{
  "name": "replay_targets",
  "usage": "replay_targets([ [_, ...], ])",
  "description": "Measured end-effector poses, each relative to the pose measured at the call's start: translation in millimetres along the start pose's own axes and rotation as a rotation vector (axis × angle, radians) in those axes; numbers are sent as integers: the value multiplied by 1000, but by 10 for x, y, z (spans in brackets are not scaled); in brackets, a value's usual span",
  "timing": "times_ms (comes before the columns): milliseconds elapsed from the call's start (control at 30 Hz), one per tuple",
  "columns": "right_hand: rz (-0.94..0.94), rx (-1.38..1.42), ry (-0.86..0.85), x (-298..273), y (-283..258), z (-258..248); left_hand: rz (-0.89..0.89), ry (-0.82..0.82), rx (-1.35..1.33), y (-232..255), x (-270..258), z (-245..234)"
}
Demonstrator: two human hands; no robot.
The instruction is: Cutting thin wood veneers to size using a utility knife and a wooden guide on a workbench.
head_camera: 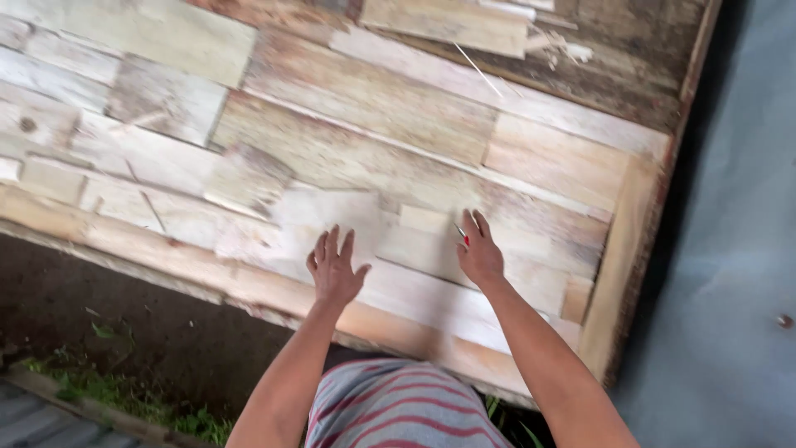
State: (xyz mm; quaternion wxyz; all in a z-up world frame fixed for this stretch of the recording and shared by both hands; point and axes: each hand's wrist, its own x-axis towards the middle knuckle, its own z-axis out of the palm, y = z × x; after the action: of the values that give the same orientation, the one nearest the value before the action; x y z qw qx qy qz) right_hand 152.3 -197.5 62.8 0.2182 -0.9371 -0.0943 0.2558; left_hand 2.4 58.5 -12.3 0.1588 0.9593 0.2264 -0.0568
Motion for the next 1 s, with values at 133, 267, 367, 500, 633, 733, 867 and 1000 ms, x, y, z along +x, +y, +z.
replay_targets([
  [133, 12, -99, -34, 407, -147, 294, 47, -240, 82, -342, 468, -537],
  [267, 83, -297, -46, 488, -158, 546, 145, -427, 90, -582, 727, -800],
  [367, 112, -335, -33, 583, -171, 583, 158, -468, 56, -732, 833, -766],
  [500, 131, -356, -80, 739, -13, 613, 159, -410, -51, -915, 783, -660],
  [633, 120, -403, -90, 781, -21, 572, 120, -328, -158, -1068, 681, -339],
  [733, 78, -430, -86, 718, -335, 508, 116, -104, -254, -1249, 603, -69],
  [867, 72, -444, -111, 480, -1025, 418, 61, 178, -423, -1431, 382, -7],
  [1000, -59, -448, -178, 465, -1426, 679, -286, 113, -567, -1541, 66, -133],
])
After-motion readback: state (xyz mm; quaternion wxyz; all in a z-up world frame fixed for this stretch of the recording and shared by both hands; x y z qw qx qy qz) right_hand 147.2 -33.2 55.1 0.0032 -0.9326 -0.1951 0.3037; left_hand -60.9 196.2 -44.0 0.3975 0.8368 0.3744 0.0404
